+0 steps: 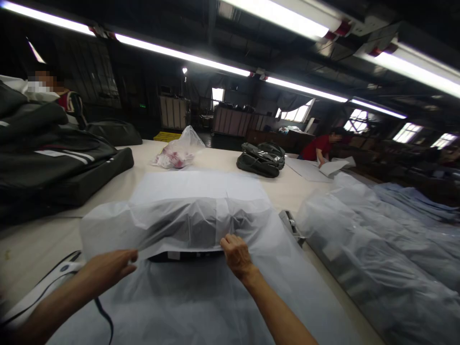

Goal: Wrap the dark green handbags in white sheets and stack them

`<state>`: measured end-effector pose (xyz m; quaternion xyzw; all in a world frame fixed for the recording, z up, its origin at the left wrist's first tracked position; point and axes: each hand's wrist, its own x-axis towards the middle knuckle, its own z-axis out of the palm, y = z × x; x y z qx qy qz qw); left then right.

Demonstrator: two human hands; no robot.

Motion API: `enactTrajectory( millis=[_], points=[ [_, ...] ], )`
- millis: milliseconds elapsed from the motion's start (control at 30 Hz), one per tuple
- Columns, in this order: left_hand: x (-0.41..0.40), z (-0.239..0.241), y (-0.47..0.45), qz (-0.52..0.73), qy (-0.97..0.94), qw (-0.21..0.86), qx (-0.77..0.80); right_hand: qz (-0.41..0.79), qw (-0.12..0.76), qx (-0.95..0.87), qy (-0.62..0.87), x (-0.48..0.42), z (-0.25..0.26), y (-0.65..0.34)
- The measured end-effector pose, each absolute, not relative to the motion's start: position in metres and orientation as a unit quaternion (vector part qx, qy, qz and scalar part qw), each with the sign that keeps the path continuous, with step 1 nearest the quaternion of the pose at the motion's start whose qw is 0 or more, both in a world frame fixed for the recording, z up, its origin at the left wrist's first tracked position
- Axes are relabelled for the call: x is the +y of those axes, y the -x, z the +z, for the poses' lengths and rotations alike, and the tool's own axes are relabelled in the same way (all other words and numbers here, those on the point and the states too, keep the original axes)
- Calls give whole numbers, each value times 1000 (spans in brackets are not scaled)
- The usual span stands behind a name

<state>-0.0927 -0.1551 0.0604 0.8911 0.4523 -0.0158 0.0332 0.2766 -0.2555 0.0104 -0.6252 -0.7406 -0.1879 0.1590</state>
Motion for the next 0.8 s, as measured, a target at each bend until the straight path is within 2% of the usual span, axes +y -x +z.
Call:
enactTrajectory(
  millis=[100,200,267,333,433,500,567,633,733,800],
  points=[
    [-148,100,-4,139,-936,4,324,-188,161,-738,628,-254,6,-277],
    [-131,101,-99,243,-944,-61,216,-186,157,-733,635,-256,3,-273],
    [-117,78,-140,221,-951,-81,200,-157,163,-736,638,-260,4,-272],
    [-103,49,-160,183,-959,-86,198,-86,204,-744,631,-265,12,-280],
    [-89,19,-163,169,-963,-90,192,9,342,-678,651,-270,41,-318],
    [-86,14,-160,172,-962,-93,188,-1,423,-560,712,-264,65,-363],
    [-85,17,-159,171,-962,-97,190,-9,436,-442,784,-251,84,-411],
    [-86,20,-158,170,-961,-101,192,56,424,-353,832,-233,90,-452],
    [-87,21,-158,163,-963,-108,187,186,438,-298,828,-206,81,-483],
    [-87,20,-156,164,-963,-113,184,228,461,-306,801,-194,70,-487]
  ],
)
